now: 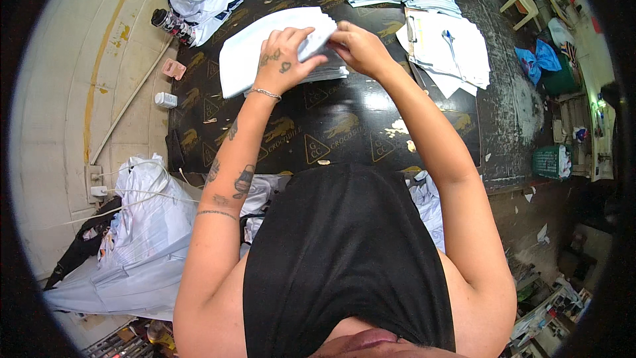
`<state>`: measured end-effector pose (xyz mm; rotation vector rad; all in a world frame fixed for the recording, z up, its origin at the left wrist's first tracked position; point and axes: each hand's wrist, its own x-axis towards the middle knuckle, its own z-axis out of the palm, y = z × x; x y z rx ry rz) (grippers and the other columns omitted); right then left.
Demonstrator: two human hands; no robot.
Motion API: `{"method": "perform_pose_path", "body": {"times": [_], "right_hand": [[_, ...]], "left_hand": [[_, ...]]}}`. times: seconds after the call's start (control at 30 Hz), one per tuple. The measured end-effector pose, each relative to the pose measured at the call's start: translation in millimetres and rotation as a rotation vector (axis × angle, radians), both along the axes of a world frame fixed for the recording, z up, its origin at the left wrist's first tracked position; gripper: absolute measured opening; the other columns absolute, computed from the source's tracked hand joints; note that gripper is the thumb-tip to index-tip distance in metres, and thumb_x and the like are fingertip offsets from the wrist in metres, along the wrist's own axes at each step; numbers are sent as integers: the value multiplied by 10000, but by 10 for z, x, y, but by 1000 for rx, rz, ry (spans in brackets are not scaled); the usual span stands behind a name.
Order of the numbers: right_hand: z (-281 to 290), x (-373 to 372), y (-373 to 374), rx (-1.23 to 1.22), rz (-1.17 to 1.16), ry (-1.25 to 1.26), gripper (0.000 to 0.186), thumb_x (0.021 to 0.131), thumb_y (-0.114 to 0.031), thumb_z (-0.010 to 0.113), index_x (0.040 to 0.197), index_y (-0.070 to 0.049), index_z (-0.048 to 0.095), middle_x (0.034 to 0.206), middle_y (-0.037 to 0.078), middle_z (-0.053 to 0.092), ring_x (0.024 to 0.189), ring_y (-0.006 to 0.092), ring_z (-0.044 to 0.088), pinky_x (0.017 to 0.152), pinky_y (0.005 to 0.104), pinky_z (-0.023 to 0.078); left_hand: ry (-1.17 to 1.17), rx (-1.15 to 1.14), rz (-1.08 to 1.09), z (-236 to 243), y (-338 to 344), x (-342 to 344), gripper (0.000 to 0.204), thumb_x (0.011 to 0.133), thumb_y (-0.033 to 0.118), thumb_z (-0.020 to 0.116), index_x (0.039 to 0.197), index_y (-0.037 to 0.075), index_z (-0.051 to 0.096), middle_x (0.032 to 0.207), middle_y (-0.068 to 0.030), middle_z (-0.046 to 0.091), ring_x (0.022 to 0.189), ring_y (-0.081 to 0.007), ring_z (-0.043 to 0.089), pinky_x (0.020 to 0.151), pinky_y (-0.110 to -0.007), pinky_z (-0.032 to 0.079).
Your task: The person unfolds a white fabric sheet on a table, uses shears to cut it into smaller pieces, and stacks the cut pieces. The person repeats this process with another fabric sheet.
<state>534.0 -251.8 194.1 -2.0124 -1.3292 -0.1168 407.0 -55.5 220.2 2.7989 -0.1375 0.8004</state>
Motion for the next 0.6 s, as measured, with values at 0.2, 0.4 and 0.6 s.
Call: {"method": "perform_pose_path", "body": {"times": [0.2,0.4,0.6], "right_hand": [[-43,31,-4,19,8,-91,241,906,-221,756,1128,-148,698,1125,105,655,941,362,693,822,462,581],[-128,53,-4,278,40,72,215,900,-183,758,1109,-164,712,1118,106,652,962,363,698,807,463,584],[-175,101,46,-152,-9,-93,269,882,-161,747,1127,-89,660,1121,145,637,992,384,677,833,486,571]], "left_hand": [[44,-135,99,25,-1,60,437,852,294,814,1212,64,721,1154,-143,735,1062,-346,667,948,-442,517],[47,5,101,9,46,58,552,796,316,846,1284,108,697,1156,-118,734,1061,-347,650,940,-429,518],[18,-31,123,4,-2,100,638,767,317,868,1337,119,663,1148,-127,747,1021,-350,655,930,-434,527]]}}
